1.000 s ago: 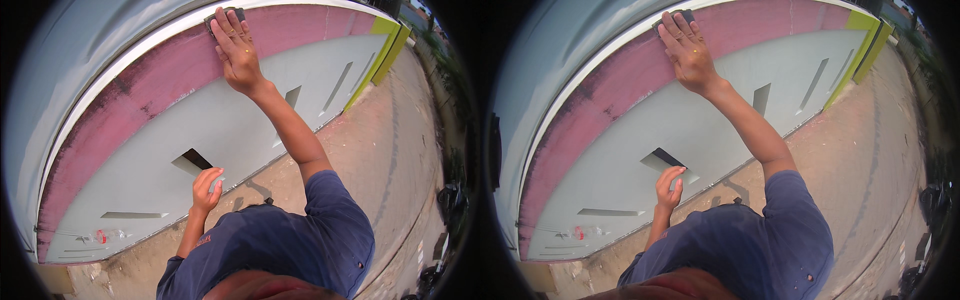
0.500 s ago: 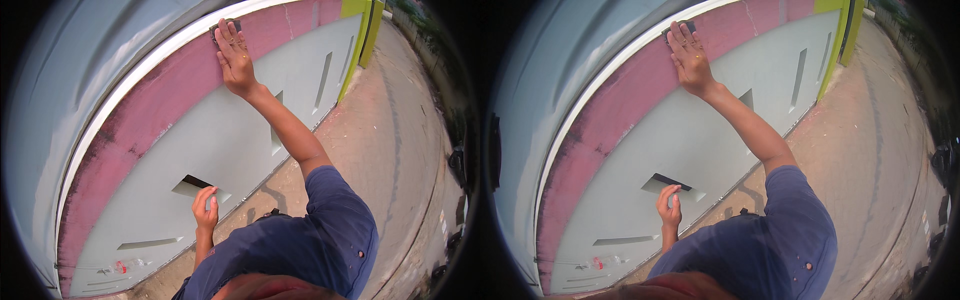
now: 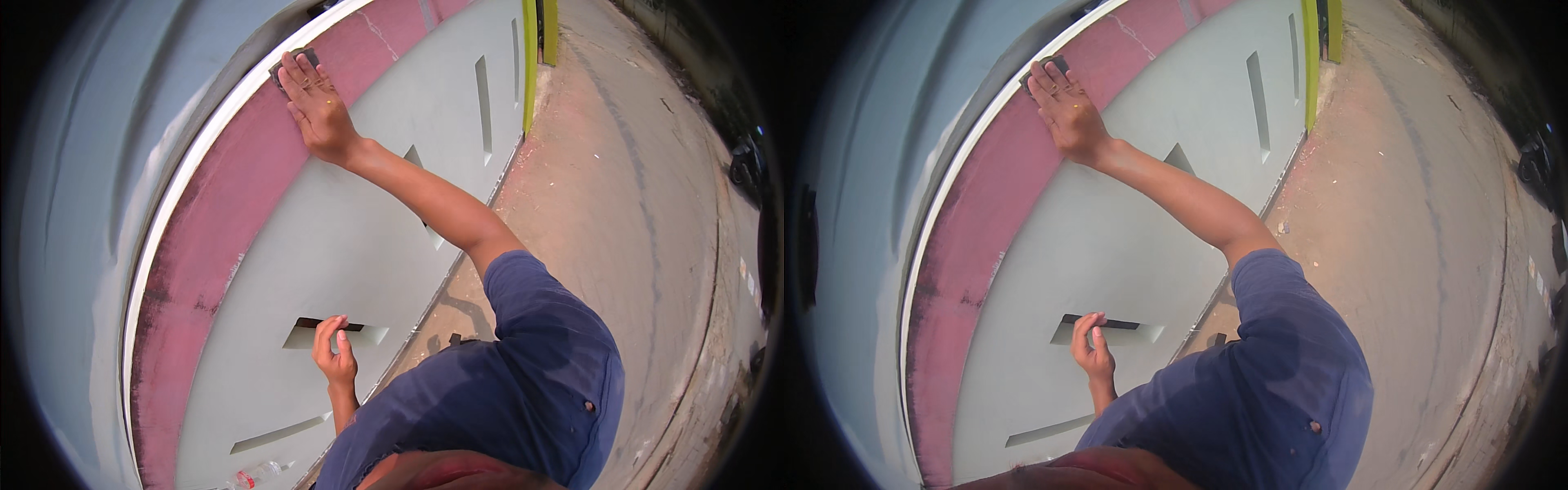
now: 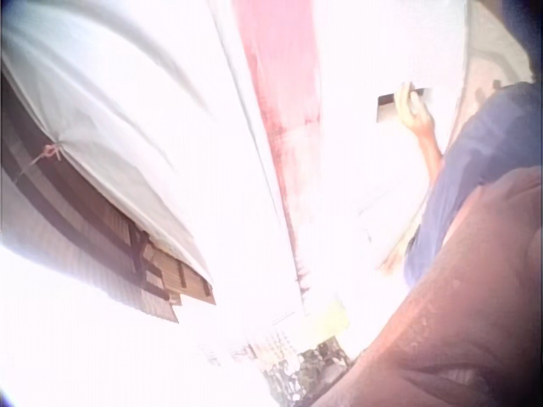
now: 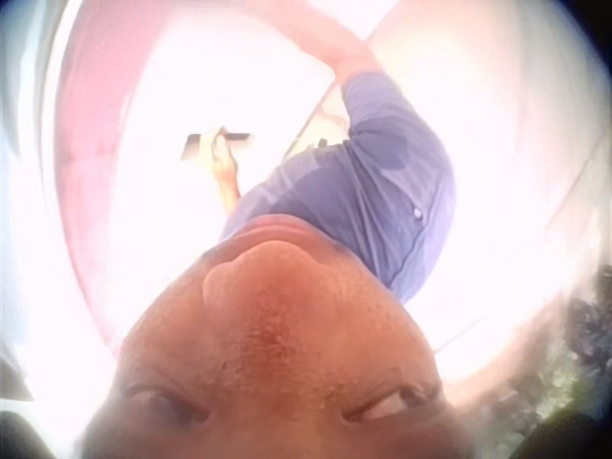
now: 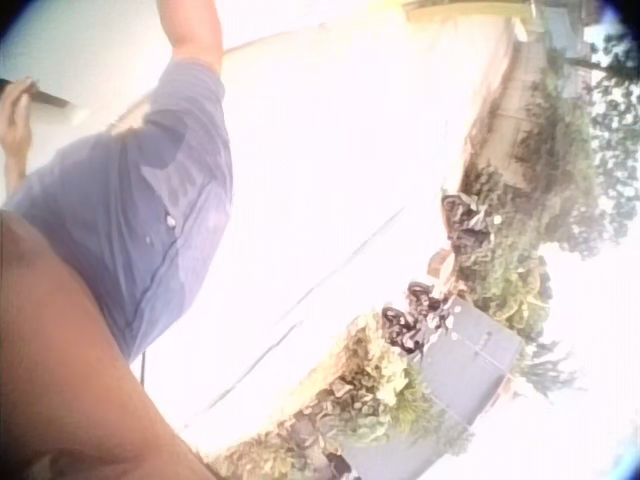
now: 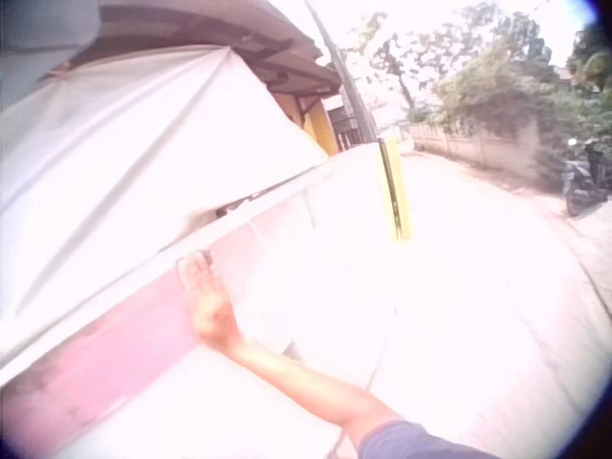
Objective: The person paints a door frame with lime green paint using a brush, then sands the upper pink section of the door with a sanding block.
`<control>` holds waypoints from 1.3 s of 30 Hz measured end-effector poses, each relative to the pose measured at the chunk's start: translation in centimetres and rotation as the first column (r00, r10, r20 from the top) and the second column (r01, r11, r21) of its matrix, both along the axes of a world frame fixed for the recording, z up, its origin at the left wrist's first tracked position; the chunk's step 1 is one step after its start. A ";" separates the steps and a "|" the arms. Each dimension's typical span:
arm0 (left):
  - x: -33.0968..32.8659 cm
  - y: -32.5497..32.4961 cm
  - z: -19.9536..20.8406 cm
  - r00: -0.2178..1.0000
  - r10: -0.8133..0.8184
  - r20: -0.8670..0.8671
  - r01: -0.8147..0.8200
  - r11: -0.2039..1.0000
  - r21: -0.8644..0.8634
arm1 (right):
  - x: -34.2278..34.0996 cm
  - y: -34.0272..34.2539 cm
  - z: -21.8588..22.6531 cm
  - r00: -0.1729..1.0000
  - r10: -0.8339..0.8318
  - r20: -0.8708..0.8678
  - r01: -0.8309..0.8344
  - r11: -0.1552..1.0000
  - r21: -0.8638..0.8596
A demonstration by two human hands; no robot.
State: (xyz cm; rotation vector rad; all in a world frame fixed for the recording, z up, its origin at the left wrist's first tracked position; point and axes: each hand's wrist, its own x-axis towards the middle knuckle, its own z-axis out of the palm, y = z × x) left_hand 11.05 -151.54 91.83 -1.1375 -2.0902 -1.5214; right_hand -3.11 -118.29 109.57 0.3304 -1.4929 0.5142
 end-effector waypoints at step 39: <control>0.4 -1.3 -0.6 1.000 -0.022 0.006 0.022 1.000 -0.001 | -3.5 7.6 -2.6 0.989 0.086 0.124 -0.044 0.950 -0.310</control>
